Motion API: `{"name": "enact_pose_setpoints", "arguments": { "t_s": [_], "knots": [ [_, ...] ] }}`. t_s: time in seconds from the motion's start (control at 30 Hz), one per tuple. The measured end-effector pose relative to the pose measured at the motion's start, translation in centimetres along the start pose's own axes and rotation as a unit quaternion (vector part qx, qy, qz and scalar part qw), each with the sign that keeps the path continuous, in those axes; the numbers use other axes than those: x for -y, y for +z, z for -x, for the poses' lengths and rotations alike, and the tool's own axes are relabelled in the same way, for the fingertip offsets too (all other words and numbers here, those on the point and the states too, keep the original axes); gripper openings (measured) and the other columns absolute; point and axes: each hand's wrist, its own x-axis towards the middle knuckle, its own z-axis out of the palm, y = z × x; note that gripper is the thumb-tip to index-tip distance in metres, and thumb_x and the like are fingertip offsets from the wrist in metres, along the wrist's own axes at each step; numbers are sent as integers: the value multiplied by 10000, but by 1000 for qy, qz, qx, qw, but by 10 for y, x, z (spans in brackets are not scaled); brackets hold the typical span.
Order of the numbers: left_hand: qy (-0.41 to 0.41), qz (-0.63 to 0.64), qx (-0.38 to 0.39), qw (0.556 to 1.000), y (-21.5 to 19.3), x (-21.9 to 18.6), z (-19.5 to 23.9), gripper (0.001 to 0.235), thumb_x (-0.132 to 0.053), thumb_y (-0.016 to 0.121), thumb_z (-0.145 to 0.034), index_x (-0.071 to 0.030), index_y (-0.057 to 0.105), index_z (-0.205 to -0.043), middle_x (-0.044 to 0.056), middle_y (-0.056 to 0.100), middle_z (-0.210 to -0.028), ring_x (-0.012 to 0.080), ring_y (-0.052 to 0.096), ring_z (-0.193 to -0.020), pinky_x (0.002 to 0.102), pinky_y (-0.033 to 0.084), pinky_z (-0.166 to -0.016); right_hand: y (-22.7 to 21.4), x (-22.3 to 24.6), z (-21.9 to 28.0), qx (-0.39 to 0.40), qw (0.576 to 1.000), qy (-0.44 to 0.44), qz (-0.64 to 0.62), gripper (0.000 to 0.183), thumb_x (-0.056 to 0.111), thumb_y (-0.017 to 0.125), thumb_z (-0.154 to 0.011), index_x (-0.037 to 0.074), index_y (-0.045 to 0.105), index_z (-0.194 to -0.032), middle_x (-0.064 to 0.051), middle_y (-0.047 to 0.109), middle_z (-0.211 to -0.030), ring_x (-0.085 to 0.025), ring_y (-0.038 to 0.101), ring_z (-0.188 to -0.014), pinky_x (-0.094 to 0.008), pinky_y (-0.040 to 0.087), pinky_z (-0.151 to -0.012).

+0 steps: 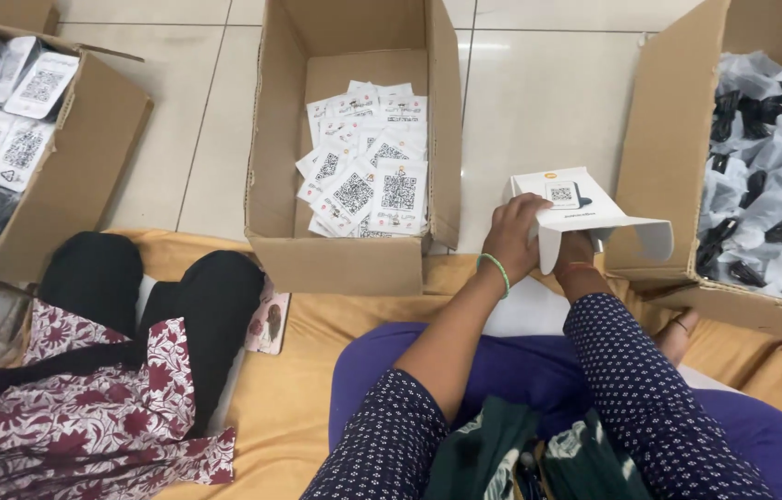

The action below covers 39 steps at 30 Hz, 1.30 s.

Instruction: The person packs small electronic devices and power adapters into individual white boxes.

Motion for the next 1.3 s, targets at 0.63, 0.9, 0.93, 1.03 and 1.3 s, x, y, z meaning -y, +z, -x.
{"name": "enact_pose_setpoints", "arguments": {
  "t_s": [0.63,0.9,0.93,1.03,1.3],
  "knots": [
    [-18,-1,-6,1000,13,3,-4,619,-32,735,-769,-192,555,-1339,72,506,-1440,402,439,-1340,464,445,-1128,-54,30,10,-75,969,44,-231,484,262,569,-989,33,543,-1414,-197,571,-1425,-357,531,-1327,-443,402,-1104],
    [-27,-10,5,1000,7,-1,-6,630,-11,719,-773,-185,552,-1355,68,497,-1443,398,446,-1328,457,457,-1115,-38,22,12,-122,936,65,-323,447,250,558,-1017,24,546,-1402,-183,601,-1387,-342,568,-1292,-431,438,-1074],
    [-27,-9,5,1000,5,-3,-6,630,-11,719,-773,-185,552,-1355,68,497,-1443,398,446,-1328,457,457,-1115,-37,23,14,-127,932,67,-334,442,249,556,-1021,23,547,-1401,-181,605,-1383,-340,573,-1288,-429,442,-1070],
    [-26,-16,5,1000,-1,-10,-5,618,-28,719,-790,-216,561,-1358,55,500,-1442,384,457,-1327,447,477,-1098,-35,25,20,-140,917,74,-367,429,245,552,-1031,19,548,-1396,-175,616,-1369,-335,587,-1275,-425,456,-1058],
    [-4,-45,-9,999,-2,-5,-6,606,-73,725,-828,-350,614,-1355,17,535,-1409,341,518,-1280,419,514,-1076,-109,59,32,-197,980,-6,-38,428,216,656,-927,26,660,-1311,-186,669,-1286,-364,617,-1204,-470,479,-1016]
  ]
}}
